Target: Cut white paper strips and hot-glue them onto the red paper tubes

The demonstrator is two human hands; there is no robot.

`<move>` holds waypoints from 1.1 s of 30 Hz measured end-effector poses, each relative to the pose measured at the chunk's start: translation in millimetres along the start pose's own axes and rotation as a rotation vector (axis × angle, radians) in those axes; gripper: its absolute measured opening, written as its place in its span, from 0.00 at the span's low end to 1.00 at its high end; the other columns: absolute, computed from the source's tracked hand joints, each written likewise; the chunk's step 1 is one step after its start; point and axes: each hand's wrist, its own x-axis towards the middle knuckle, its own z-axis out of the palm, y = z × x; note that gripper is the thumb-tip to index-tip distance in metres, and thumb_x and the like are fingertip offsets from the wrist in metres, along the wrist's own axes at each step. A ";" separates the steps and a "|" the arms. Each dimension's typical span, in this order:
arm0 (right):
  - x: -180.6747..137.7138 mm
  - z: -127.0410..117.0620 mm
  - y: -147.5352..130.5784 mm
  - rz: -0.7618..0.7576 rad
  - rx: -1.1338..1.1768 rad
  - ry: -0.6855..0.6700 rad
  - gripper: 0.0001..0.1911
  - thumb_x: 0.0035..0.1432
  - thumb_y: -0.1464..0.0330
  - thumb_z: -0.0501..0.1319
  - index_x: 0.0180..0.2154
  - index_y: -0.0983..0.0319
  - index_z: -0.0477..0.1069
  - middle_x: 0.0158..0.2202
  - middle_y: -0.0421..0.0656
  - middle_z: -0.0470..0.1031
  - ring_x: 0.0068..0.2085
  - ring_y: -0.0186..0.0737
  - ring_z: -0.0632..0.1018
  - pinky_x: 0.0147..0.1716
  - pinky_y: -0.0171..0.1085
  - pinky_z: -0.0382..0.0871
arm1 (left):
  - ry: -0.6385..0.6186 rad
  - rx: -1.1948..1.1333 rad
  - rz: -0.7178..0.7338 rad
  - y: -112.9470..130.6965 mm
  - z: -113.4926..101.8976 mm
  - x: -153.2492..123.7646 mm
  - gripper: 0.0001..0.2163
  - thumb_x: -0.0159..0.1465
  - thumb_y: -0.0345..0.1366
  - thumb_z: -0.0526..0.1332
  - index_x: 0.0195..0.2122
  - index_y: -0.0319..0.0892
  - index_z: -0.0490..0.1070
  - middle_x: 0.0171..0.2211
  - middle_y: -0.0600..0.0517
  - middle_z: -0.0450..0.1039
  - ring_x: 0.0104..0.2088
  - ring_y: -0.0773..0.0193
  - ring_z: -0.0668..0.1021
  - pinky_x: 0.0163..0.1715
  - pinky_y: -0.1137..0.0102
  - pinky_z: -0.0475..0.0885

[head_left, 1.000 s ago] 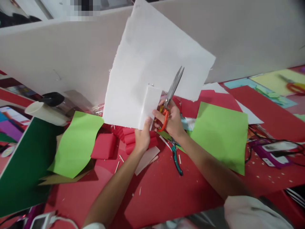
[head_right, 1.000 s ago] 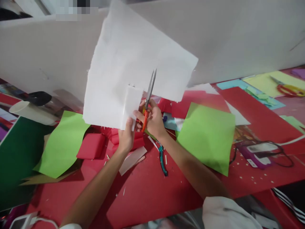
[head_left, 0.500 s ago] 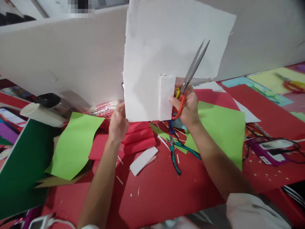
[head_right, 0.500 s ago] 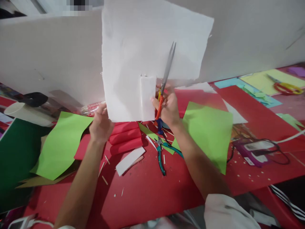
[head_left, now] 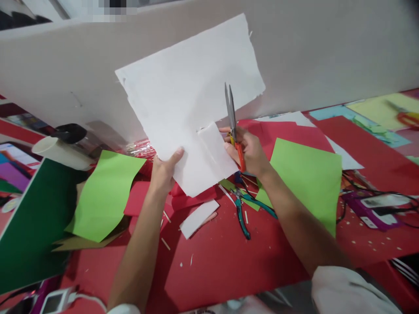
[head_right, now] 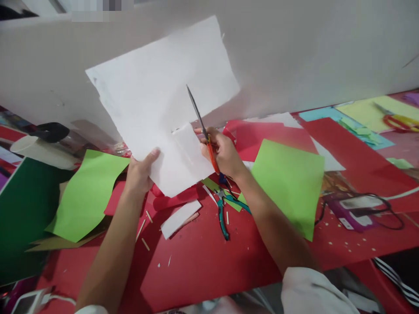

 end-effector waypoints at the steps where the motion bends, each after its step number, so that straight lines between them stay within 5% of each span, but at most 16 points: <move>1: -0.1 0.6 2.1 -0.004 -0.017 0.009 0.19 0.61 0.61 0.67 0.52 0.57 0.75 0.37 0.40 0.73 0.35 0.37 0.75 0.36 0.38 0.71 | 0.016 0.000 0.013 -0.5 1.8 -0.3 0.26 0.50 0.42 0.81 0.48 0.41 0.78 0.46 0.42 0.85 0.47 0.48 0.86 0.48 0.58 0.85; 9: 1.1 1.2 7.0 -0.044 -0.146 0.105 0.20 0.57 0.61 0.72 0.51 0.57 0.75 0.36 0.39 0.74 0.36 0.38 0.75 0.39 0.39 0.71 | 0.090 0.005 0.054 -8.6 9.7 -3.8 0.24 0.50 0.43 0.81 0.45 0.41 0.79 0.47 0.42 0.85 0.46 0.50 0.86 0.46 0.61 0.85; 18: 6.2 -5.1 0.2 0.029 0.010 0.127 0.25 0.48 0.55 0.77 0.45 0.58 0.77 0.32 0.38 0.73 0.33 0.37 0.73 0.34 0.38 0.73 | 0.028 -0.015 0.038 -16.5 15.1 -8.4 0.25 0.51 0.44 0.80 0.47 0.41 0.77 0.49 0.41 0.84 0.51 0.48 0.85 0.52 0.60 0.82; 25: 4.1 -25.1 -5.1 -0.018 0.010 0.030 0.23 0.47 0.58 0.78 0.45 0.56 0.80 0.35 0.39 0.76 0.36 0.38 0.74 0.36 0.37 0.73 | -0.128 0.054 -0.022 16.4 -16.6 -2.2 0.29 0.43 0.55 0.81 0.38 0.44 0.75 0.34 0.47 0.83 0.43 0.48 0.86 0.39 0.61 0.83; 28: 3.4 -36.3 -9.9 0.002 -0.030 -0.100 0.23 0.47 0.58 0.79 0.45 0.56 0.80 0.35 0.39 0.76 0.35 0.37 0.74 0.34 0.37 0.70 | 0.030 0.061 0.200 47.3 -33.3 8.9 0.19 0.53 0.53 0.76 0.32 0.46 0.72 0.30 0.54 0.79 0.36 0.58 0.83 0.29 0.68 0.77; 30: 3.6 -41.3 -12.4 0.014 -0.064 -0.201 0.23 0.48 0.58 0.78 0.45 0.57 0.80 0.34 0.39 0.75 0.34 0.37 0.73 0.34 0.37 0.68 | 0.232 0.068 0.513 71.6 -39.3 10.3 0.11 0.60 0.46 0.71 0.33 0.47 0.73 0.27 0.58 0.75 0.29 0.67 0.78 0.25 0.73 0.71; 32: 3.7 -42.5 -14.7 0.031 -0.086 -0.309 0.24 0.49 0.57 0.78 0.46 0.58 0.79 0.34 0.39 0.75 0.33 0.37 0.73 0.33 0.37 0.67 | 0.435 0.182 0.907 95.4 -41.2 1.3 0.08 0.55 0.33 0.72 0.33 0.46 0.74 0.26 0.59 0.72 0.27 0.68 0.75 0.30 0.71 0.72; 33: 3.5 -41.6 -15.9 0.037 -0.097 -0.359 0.24 0.49 0.56 0.78 0.46 0.58 0.79 0.33 0.38 0.75 0.33 0.36 0.72 0.33 0.37 0.66 | 0.448 0.334 0.928 105.8 -40.8 -7.3 0.08 0.54 0.31 0.72 0.33 0.45 0.76 0.28 0.57 0.74 0.30 0.67 0.76 0.34 0.69 0.74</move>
